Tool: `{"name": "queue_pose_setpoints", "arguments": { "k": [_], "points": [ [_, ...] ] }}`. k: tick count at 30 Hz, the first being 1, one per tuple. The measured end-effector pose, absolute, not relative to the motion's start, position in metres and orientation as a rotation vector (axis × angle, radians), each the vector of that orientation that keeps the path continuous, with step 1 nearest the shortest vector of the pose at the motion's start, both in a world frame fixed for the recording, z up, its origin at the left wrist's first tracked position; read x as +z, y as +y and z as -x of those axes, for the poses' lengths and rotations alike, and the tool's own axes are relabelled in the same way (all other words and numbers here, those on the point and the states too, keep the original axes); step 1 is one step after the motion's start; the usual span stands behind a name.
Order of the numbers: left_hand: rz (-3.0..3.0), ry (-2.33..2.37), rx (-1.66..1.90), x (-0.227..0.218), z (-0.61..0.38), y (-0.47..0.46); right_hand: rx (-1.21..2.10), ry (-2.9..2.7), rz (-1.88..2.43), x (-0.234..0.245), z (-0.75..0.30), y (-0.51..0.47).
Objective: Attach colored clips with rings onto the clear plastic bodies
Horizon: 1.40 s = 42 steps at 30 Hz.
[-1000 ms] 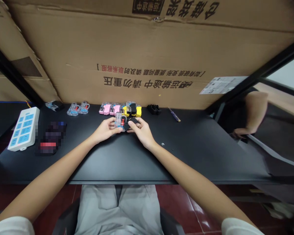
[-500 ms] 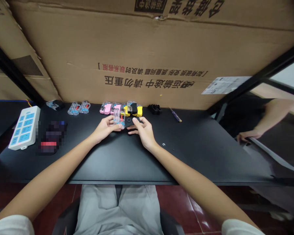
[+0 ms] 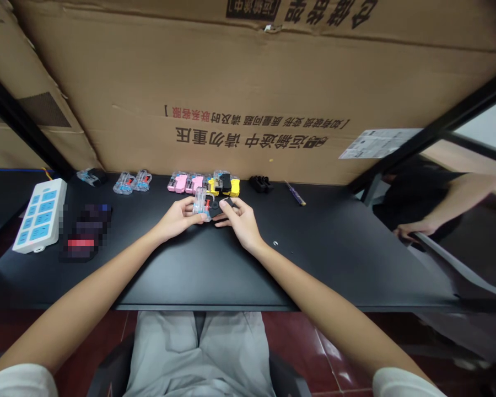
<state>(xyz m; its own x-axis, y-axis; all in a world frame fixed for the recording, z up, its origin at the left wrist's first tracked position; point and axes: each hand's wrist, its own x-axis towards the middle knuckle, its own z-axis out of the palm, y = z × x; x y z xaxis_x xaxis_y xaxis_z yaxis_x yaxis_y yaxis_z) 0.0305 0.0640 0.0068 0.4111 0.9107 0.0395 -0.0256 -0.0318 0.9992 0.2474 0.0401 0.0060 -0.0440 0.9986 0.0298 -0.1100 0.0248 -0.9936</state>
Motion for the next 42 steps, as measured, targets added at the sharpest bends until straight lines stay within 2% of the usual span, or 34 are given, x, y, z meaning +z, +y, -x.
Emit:
{"name": "queue_pose_setpoints", "arguments": {
  "k": [32, 36, 42],
  "points": [
    [-1.379, 0.759, 0.827, 0.007, -0.026, 0.066, 1.25, -1.262, 1.065, -0.001, -0.247, 0.043],
    [-1.281, 0.75, 0.879, 0.015, -0.027, 0.061, 1.081, -1.358, 1.022, 0.006, -0.254, 0.041],
    [-1.149, 0.755, 0.916, 0.025, -0.023, 0.063, 0.626, -1.865, 0.94, 0.019, -0.267, 0.037]
  ]
}}
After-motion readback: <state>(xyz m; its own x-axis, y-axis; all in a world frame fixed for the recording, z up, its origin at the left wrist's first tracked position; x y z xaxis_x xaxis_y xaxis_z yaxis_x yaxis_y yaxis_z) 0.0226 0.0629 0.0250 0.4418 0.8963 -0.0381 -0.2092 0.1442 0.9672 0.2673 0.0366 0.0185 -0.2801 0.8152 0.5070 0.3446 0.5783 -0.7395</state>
